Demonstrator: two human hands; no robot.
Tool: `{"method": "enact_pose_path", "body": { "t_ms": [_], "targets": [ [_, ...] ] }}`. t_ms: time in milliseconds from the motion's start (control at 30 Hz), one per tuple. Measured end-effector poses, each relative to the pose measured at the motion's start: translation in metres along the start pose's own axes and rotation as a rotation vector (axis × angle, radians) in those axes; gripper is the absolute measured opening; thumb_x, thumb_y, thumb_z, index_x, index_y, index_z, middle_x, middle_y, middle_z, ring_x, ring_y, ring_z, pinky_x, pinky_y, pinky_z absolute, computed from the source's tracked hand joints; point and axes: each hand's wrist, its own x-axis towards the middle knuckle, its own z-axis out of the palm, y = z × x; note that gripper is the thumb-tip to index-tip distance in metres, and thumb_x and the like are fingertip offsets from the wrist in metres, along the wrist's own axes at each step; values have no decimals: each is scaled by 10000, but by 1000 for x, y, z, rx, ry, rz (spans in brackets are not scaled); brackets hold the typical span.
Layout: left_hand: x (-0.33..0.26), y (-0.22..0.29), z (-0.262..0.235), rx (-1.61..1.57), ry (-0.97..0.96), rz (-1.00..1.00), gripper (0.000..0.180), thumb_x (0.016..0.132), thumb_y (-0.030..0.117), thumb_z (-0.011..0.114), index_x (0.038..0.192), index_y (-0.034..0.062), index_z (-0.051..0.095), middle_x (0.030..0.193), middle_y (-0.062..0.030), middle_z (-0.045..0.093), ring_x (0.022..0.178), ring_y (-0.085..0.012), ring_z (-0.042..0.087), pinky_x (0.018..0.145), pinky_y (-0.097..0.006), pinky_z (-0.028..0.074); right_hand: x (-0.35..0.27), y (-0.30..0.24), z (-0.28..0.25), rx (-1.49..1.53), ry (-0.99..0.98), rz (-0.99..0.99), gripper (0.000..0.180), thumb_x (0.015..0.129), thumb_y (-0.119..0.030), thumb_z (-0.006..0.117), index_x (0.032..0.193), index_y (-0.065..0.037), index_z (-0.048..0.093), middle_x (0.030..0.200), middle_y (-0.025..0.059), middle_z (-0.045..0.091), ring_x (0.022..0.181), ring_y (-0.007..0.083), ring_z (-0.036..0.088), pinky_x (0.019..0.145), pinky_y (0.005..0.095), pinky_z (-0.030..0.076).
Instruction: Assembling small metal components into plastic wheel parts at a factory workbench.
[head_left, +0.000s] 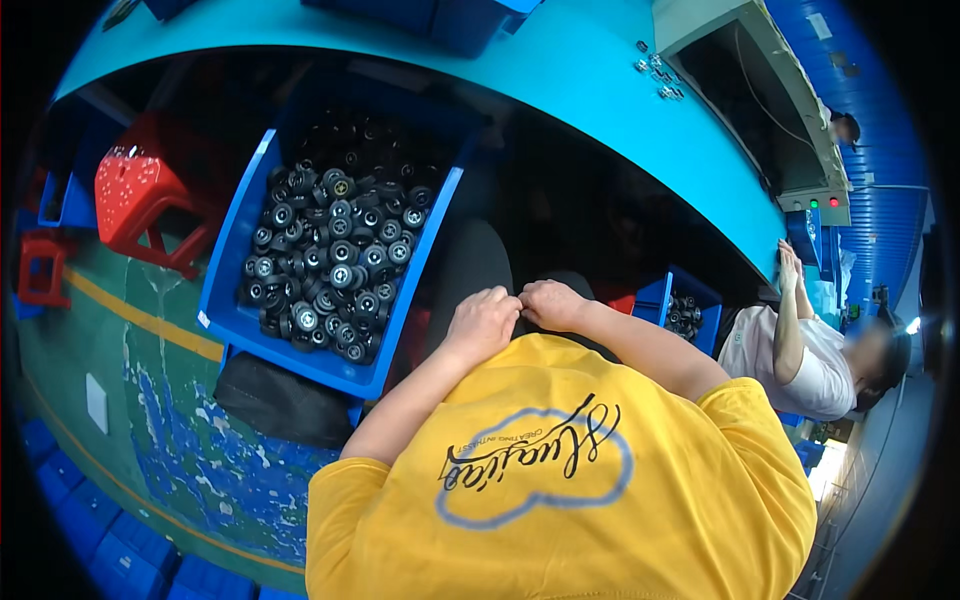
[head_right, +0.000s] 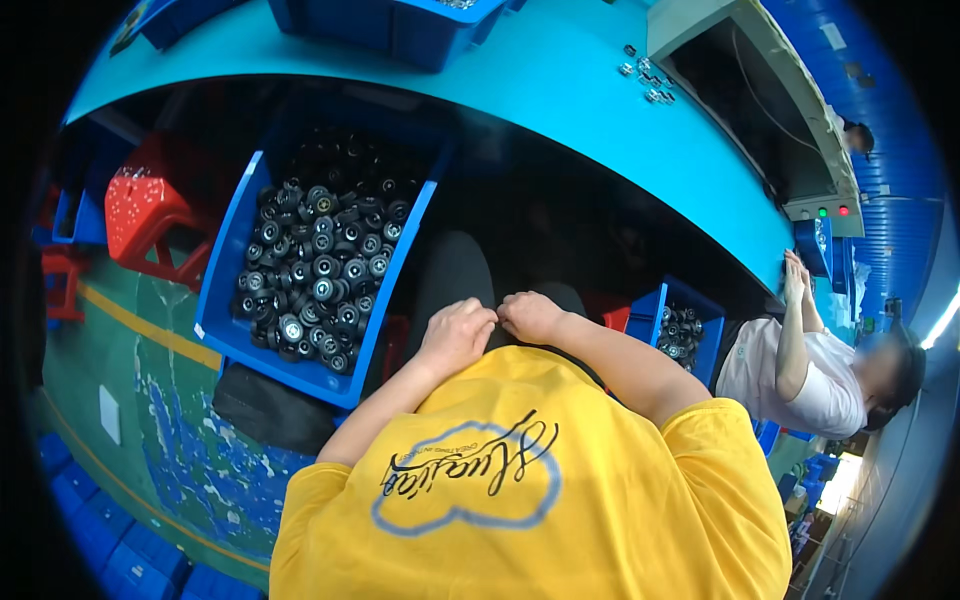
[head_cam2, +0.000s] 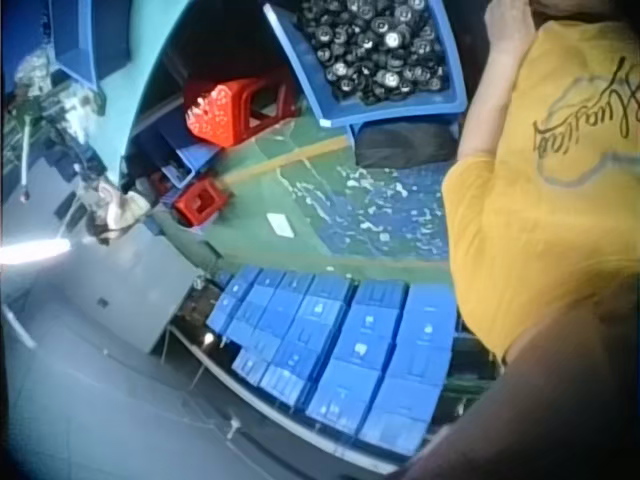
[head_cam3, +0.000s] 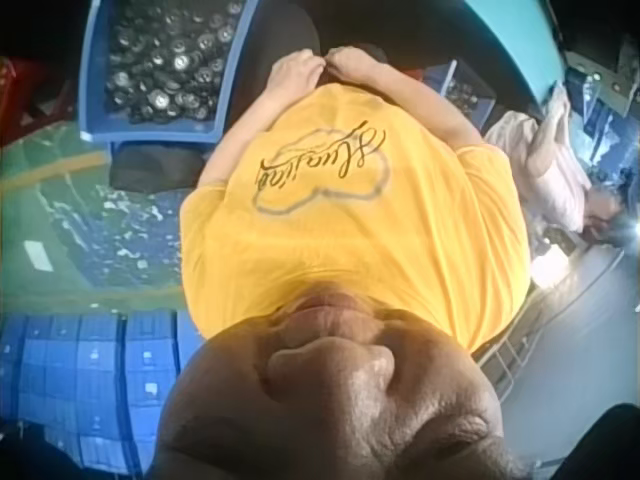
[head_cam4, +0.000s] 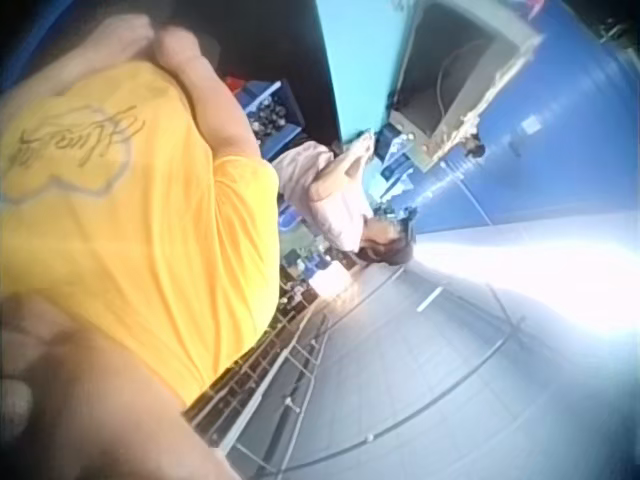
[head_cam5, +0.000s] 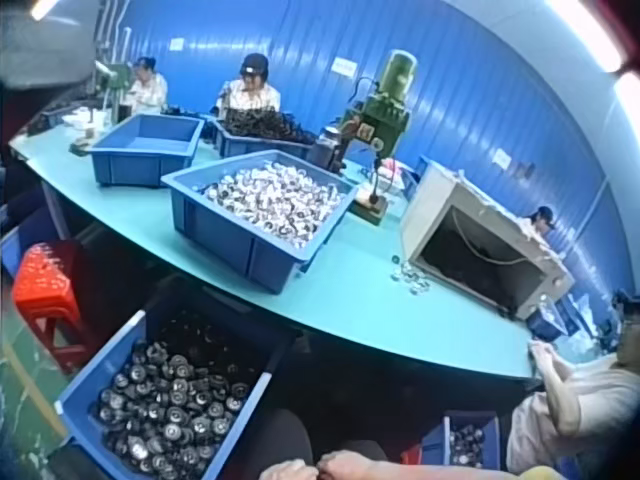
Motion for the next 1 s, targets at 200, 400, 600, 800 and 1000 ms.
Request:
{"method": "enact_pose_path", "body": {
  "t_ms": [200, 400, 600, 800, 1000],
  "targets": [
    [4, -10, 2, -36, 36, -64, 58, 914, 125, 704, 949, 88, 732, 891, -92, 655, 884, -314, 693, 784, -441, 572, -10, -22, -169, -177, 898, -239, 180, 855, -37, 704, 1020, -109, 698, 946, 83, 667, 844, 266, 628, 760, 395, 480],
    [14, -37, -10, -93, -12, -146, 70, 917, 123, 701, 965, 89, 739, 905, -97, 672, 905, -324, 703, 791, -449, 576, -29, 139, -224, 62, 1515, 550, 137, 1051, -141, 605, 1105, -17, 627, 962, 121, 648, 850, 257, 625, 808, 373, 522],
    [36, -57, -14, -129, -41, -265, 92, 934, 136, 683, 988, 84, 737, 941, -109, 688, 938, -344, 703, 824, -465, 580, -17, 154, -229, 27, 1204, 766, 180, 1070, -209, 568, 1155, -54, 600, 1042, 166, 681, 974, 351, 668, 880, 450, 517],
    [54, -57, -13, -94, -59, -340, 104, 950, 154, 670, 994, 86, 735, 954, -116, 694, 954, -348, 706, 837, -468, 580, -17, 154, -230, -3, 1123, 744, 163, 1067, -191, 558, 1151, -59, 605, 1075, 157, 684, 1002, 360, 661, 880, 456, 515],
    [54, -42, 8, -33, -38, -283, 89, 941, 137, 675, 980, 77, 728, 942, -120, 686, 924, -346, 706, 812, -470, 582, -17, 146, -234, -10, 1153, 670, 161, 1056, -175, 560, 1124, -57, 646, 1071, 165, 704, 1015, 367, 665, 890, 462, 513]
  ]
}}
